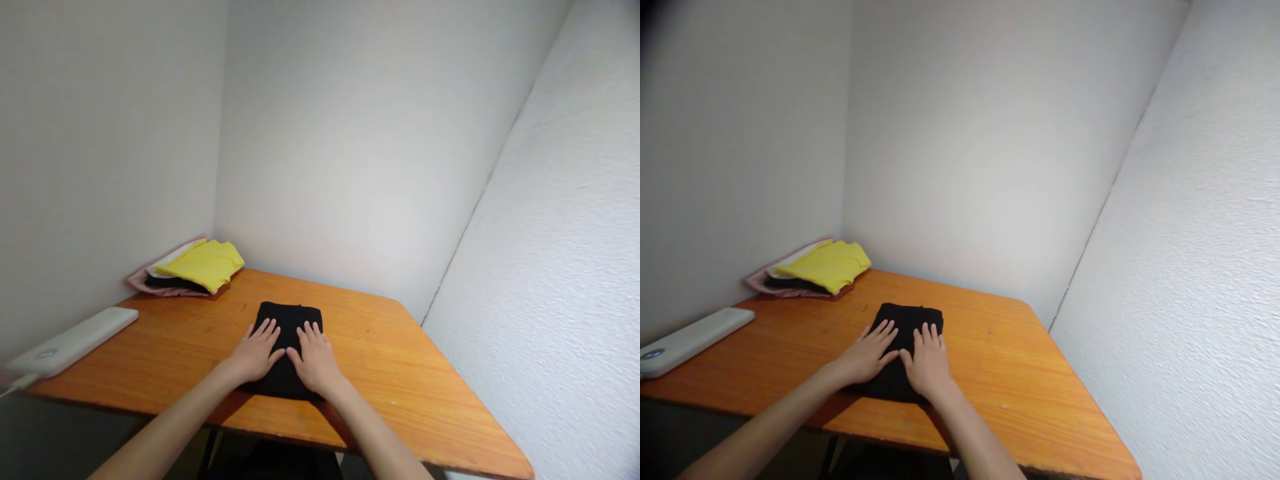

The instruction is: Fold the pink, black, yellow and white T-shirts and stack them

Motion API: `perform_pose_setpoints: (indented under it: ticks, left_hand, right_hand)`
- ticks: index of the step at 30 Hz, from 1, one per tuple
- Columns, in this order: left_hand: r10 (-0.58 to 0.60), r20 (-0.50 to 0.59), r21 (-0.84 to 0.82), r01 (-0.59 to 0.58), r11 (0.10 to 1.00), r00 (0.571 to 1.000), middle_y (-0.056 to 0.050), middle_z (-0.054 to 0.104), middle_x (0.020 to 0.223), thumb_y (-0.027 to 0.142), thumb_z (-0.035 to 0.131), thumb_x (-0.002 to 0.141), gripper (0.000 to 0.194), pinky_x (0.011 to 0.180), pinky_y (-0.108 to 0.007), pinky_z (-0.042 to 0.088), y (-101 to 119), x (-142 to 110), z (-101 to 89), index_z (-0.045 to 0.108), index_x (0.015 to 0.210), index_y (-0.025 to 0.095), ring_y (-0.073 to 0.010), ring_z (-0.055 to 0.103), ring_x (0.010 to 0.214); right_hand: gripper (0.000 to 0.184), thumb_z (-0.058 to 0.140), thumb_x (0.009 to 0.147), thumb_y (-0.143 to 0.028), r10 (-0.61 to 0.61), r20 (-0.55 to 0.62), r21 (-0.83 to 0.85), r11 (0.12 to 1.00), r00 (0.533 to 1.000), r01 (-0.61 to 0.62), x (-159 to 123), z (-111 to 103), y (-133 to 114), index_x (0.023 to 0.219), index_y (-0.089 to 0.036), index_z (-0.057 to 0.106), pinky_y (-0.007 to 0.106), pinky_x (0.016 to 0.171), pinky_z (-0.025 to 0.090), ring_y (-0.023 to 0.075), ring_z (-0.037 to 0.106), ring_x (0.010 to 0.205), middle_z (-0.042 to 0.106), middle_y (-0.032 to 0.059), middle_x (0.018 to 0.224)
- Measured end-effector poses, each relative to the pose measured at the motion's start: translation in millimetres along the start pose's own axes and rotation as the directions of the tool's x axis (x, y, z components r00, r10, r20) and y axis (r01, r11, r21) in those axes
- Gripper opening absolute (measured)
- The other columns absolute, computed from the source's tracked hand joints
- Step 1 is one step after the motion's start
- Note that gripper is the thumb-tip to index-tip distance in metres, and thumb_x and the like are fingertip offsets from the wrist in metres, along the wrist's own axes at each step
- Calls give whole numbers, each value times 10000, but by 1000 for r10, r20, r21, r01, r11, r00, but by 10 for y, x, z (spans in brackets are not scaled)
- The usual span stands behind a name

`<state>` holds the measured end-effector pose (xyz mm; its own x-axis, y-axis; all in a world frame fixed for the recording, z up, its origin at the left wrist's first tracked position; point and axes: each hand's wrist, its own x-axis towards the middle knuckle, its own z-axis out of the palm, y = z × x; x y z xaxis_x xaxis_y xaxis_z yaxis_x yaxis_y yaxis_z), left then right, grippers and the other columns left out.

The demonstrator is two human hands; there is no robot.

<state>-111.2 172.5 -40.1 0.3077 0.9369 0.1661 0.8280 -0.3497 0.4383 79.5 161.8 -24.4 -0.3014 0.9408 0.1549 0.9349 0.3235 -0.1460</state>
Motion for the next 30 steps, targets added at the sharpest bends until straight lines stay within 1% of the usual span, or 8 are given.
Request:
perform_pose_setpoints:
  ticks: [3, 7, 10, 12, 17, 23, 26, 30]
  left_hand:
    - [-7, 65, 49, 4, 999, 998, -168, 273, 1563, 523, 378, 932, 658, 1169, -534, 236, -24, -4, 101, 448, 1450, 122, -318, 240, 1466]
    - [-32, 120, 155, 13, 988, 992, -157, 202, 1588, 496, 350, 942, 698, 1183, -520, 220, 0, 59, 168, 342, 1499, 75, -310, 162, 1487]
    - [-27, 123, 206, 1, 979, 992, -134, 185, 1597, 504, 315, 951, 702, 1191, -503, 208, 133, 90, 247, 320, 1509, 78, -301, 136, 1493]
    - [-2, 127, 208, -25, 978, 992, -141, 195, 1593, 499, 312, 953, 701, 1191, -507, 204, 300, 99, 303, 325, 1505, 67, -308, 141, 1492]
    - [31, 132, 166, -53, 985, 991, -167, 188, 1591, 462, 334, 958, 671, 1183, -545, 190, 986, 164, 477, 344, 1496, 61, -331, 152, 1488]
    - [87, 147, -5, -88, 996, 985, -210, 148, 1595, 435, 361, 939, 684, 1186, -585, 139, 2040, 400, 901, 335, 1490, 30, -365, 93, 1490]
    - [178, 182, -78, -166, 983, 967, -201, 118, 1603, 443, 348, 928, 713, 1195, -552, 161, 2527, 488, 1106, 302, 1504, 24, -352, 70, 1494]
    - [319, 234, -174, -283, 943, 919, -176, 101, 1612, 533, 399, 877, 814, 1209, -519, 143, 3040, 479, 1273, 284, 1516, 41, -346, 33, 1496]
  right_hand:
    - [712, 298, 962, -607, -8, 77, -5, 1000, 997, 8, -50, 92, -54, 1499, -144, 370, 524, 1186, 125, 333, 157, 1476, 236, 131, 1581]
    - [735, 254, 964, -620, -11, 108, 8, 1000, 994, 10, -100, 37, 7, 1521, -145, 315, 515, 1195, 92, 315, 109, 1486, 185, 124, 1594]
    - [739, 248, 963, -627, -5, 106, 15, 1000, 994, 4, -194, -54, 136, 1526, -152, 300, 507, 1200, 71, 302, 95, 1489, 168, 113, 1600]
    - [740, 248, 962, -632, 5, 105, 14, 1000, 994, -6, -299, -127, 260, 1525, -153, 301, 500, 1201, 69, 297, 94, 1490, 164, 111, 1601]
    - [717, 264, 970, -627, 41, 94, -19, 999, 995, -39, -648, -350, 760, 1521, -170, 315, 492, 1201, 82, 290, 120, 1487, 201, 99, 1594]
    - [641, 312, 980, -604, 147, 113, -88, 987, 983, -138, -1162, -704, 1706, 1518, -256, 316, 477, 1205, 99, 245, 147, 1486, 228, 41, 1593]
    - [596, 311, 997, -564, 188, 131, -107, 979, 973, -175, -1485, -933, 2211, 1523, -283, 292, 451, 1211, 99, 213, 132, 1489, 211, 11, 1601]
    - [570, 309, 1006, -535, 163, 160, -89, 985, 974, -150, -1899, -1195, 2774, 1527, -308, 268, 437, 1212, 133, 198, 133, 1489, 201, -14, 1605]
